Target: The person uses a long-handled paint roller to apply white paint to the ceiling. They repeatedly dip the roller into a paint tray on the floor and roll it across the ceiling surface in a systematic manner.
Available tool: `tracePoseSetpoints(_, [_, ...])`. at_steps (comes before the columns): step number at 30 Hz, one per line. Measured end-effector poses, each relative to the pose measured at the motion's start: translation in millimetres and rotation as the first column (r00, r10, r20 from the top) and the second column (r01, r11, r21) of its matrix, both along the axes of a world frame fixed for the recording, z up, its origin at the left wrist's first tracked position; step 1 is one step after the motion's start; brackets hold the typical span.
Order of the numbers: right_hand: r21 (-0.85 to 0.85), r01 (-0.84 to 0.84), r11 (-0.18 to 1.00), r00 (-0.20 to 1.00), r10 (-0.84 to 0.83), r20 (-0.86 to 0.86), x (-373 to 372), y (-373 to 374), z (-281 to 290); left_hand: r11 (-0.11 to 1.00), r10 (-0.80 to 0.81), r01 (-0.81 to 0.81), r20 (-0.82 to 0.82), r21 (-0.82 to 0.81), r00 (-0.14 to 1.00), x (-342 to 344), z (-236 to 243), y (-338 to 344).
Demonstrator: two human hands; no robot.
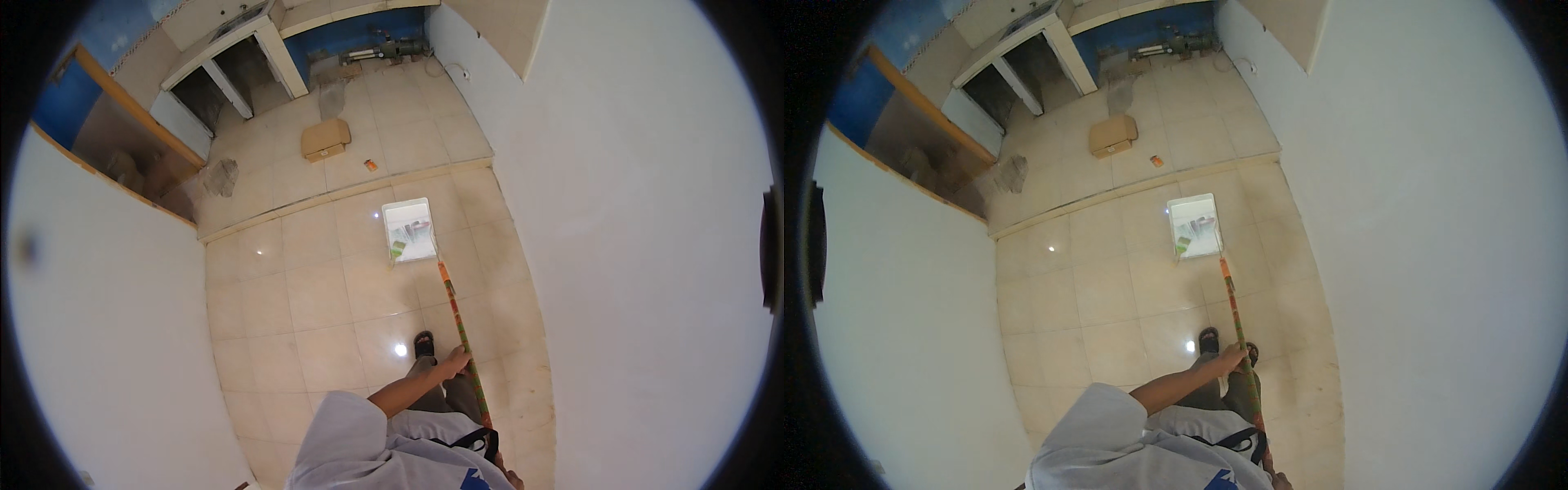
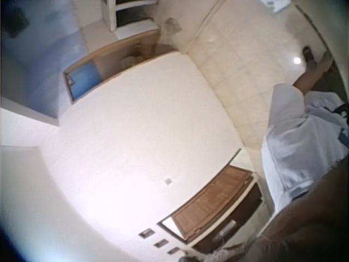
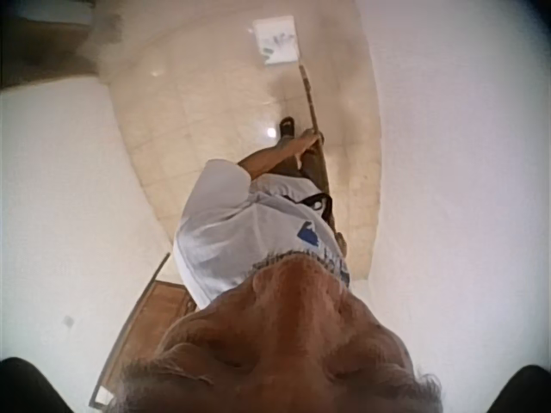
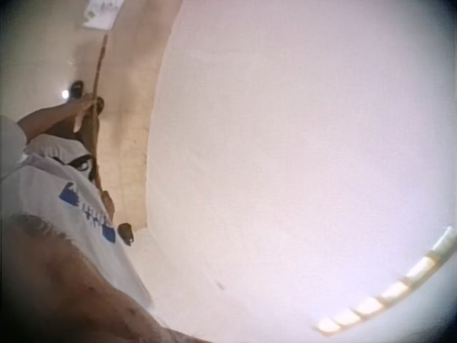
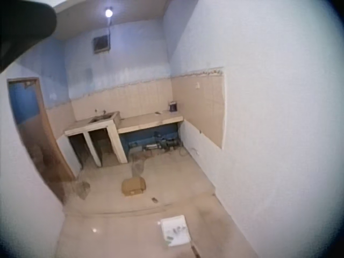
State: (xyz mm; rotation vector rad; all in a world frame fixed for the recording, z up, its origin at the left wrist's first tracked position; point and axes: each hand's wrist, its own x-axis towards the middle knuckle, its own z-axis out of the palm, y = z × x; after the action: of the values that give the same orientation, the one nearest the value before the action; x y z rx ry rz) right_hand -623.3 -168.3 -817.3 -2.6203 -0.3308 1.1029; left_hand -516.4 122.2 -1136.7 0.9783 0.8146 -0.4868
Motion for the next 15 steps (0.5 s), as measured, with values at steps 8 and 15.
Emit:
tracePoseSetpoints(8, [0.036, 0.004, 0.999, 1.0, -0.004, 0.011, -3.6, 15.6, -3.9, 0.999, 0.031, -0.029, -0.06, 0.04, 0.998, 22.9, -13.0, 31.4])
tracePoseSetpoints(15, [0.007, 0.028, 1.0, 1.0, -0.028, -0.012, -1.2, 17.1, 17.8, 0.998, -0.004, 0.0, 0.069, 0.063, 0.998, -8.3, 52.8, 8.5])
